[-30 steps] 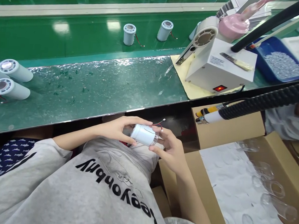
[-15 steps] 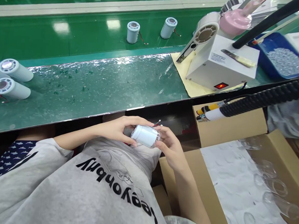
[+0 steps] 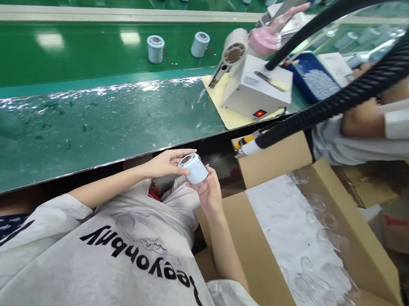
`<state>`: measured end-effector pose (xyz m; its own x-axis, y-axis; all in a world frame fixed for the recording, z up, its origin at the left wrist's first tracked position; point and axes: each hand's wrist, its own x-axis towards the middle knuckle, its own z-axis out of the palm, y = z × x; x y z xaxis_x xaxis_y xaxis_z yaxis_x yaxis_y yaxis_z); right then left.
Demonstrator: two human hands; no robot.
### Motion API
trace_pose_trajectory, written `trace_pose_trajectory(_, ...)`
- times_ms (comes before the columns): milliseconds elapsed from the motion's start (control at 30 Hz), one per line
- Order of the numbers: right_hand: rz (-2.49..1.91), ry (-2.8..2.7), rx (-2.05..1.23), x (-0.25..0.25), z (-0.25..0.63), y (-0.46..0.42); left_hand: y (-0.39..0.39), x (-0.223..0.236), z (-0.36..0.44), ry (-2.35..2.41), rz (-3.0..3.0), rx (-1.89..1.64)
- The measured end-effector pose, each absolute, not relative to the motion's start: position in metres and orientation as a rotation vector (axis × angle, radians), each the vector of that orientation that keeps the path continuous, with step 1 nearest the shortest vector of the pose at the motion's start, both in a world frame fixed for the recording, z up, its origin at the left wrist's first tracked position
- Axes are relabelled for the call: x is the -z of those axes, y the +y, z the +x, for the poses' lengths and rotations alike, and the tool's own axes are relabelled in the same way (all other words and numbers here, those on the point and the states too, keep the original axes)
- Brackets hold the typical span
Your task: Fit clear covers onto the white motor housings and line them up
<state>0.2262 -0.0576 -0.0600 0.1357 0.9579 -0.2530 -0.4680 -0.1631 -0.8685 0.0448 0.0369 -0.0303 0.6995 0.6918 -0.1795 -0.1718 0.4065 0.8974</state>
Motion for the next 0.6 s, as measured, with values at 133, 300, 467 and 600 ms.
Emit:
trace_pose_trajectory(133, -1.041, -0.397, -1.187, 0.087, 0.239, -0.05, 0.061, 0.041, 0.101, 0.641, 0.966, -0.548)
trace_pose_trajectory(300, -1.013, -0.318, -1.069, 0.102, 0.256, -0.04, 0.08, 0.041, 0.147, 0.614, 1.028, -0.483)
trace_pose_trajectory(467, -0.998, -0.312, -1.064, 0.104, 0.261, -0.034, 0.085, 0.038, 0.156, 0.609, 1.065, -0.452)
trace_pose_trajectory(600, -1.013, -0.364, -1.127, 0.096, 0.26, -0.04, 0.081, 0.036, 0.139, 0.623, 1.081, -0.441)
